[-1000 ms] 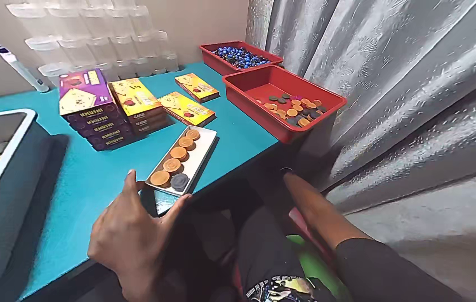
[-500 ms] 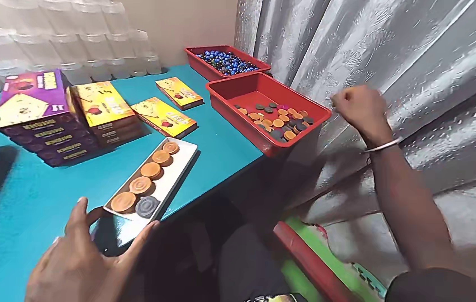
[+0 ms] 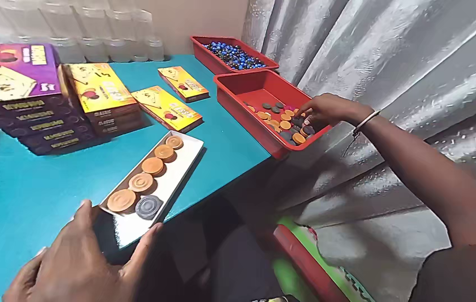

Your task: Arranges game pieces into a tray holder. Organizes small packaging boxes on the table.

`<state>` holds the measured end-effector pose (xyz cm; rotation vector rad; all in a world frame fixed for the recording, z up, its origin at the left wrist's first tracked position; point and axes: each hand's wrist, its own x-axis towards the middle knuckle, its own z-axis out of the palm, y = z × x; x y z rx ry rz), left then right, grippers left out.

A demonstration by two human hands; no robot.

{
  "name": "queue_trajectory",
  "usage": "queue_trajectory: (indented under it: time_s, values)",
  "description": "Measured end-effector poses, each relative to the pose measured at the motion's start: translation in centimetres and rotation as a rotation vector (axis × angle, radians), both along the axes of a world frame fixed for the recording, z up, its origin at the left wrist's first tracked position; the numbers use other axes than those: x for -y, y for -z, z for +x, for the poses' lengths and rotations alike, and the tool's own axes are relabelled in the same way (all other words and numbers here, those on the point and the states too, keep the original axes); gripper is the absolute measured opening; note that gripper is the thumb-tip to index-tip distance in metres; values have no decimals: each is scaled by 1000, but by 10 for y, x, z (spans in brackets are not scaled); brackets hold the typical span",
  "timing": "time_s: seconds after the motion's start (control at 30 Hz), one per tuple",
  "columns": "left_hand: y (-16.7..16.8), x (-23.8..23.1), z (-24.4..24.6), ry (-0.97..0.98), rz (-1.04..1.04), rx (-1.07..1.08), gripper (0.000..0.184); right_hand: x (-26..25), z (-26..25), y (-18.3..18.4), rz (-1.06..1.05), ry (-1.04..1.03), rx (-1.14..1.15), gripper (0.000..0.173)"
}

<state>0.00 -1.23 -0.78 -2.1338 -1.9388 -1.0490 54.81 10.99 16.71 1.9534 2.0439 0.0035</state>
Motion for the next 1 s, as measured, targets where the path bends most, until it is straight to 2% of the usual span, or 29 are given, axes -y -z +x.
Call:
queue_trajectory:
  time_s: [0.17, 0.3, 0.57, 0.83, 0.93, 1.0]
  values:
    - [-3, 2, 1, -13, 16, -8, 99, -9, -2, -2, -45, -13, -41, 27]
    - [-2, 1, 2, -9, 32, -3, 99, -8, -6, -1, -43, -26, -34, 41]
    - [1, 1, 1, -8, 34, 10, 97, -12, -24, -2, -98, -58, 4, 28]
    - [1, 2, 2, -22, 34, 18, 98, -20, -36, -3, -112, 7, 95, 24]
    - [1, 3, 4, -36, 46, 24, 97, -16, -47, -7, 10, 79, 179, 24]
    - [0, 2, 7, -65, 75, 20, 96, -3, -83, -10, 245, 68, 238, 18]
